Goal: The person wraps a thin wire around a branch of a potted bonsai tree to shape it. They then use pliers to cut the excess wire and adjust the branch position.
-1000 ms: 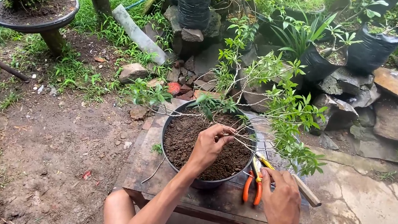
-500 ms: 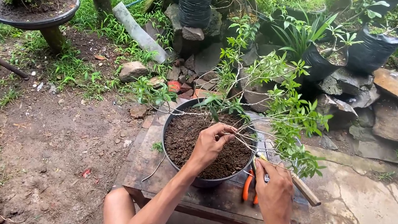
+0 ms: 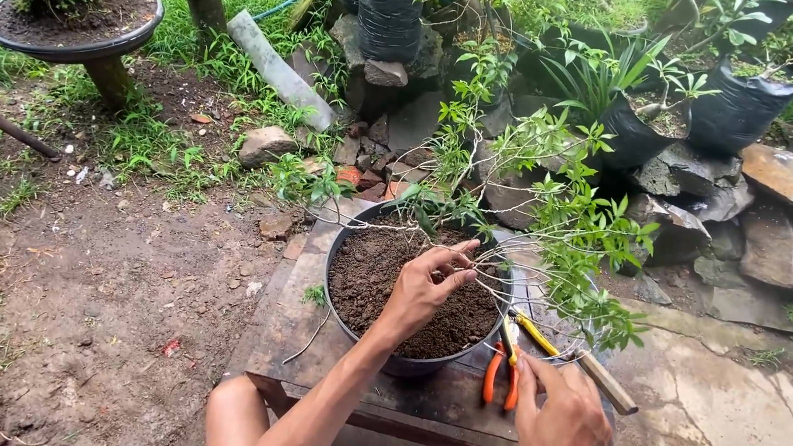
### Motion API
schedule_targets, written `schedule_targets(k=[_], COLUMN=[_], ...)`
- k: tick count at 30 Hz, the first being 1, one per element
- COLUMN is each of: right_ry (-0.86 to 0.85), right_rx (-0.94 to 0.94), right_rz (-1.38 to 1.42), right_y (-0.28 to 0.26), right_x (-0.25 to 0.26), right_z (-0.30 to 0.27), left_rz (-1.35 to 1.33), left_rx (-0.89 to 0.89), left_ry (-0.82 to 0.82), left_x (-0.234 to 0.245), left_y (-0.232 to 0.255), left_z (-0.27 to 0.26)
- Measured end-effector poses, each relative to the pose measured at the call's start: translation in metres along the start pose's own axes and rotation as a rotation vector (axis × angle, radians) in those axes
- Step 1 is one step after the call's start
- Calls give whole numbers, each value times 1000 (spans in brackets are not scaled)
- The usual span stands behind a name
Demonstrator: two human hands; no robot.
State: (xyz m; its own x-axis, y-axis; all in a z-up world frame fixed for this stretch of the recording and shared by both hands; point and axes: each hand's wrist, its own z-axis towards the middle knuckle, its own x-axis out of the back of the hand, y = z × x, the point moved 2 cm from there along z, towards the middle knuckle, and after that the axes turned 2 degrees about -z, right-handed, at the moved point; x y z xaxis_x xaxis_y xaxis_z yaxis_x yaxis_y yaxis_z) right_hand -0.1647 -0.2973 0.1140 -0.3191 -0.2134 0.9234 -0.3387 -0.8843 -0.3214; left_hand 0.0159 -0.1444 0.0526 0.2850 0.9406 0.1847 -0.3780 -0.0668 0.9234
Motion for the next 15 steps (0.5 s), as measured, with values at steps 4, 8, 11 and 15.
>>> schedule_targets(k=[4, 8, 11, 15], right_ry=[-9, 78, 30, 13], right_rx=[25, 108, 123, 181], right_rz=[1, -98, -227, -366], right_y=[-5, -23, -35, -48], right_x=[-5, -9, -12, -14], right_z=[4, 17, 28, 39], left_rz=[-43, 35, 63, 35], left_rx=[13, -41, -35, -26], left_ry=[9, 6, 17, 35], left_x=[1, 1, 1, 0], left_y=[15, 8, 2, 3], left_z=[-3, -1, 0, 0])
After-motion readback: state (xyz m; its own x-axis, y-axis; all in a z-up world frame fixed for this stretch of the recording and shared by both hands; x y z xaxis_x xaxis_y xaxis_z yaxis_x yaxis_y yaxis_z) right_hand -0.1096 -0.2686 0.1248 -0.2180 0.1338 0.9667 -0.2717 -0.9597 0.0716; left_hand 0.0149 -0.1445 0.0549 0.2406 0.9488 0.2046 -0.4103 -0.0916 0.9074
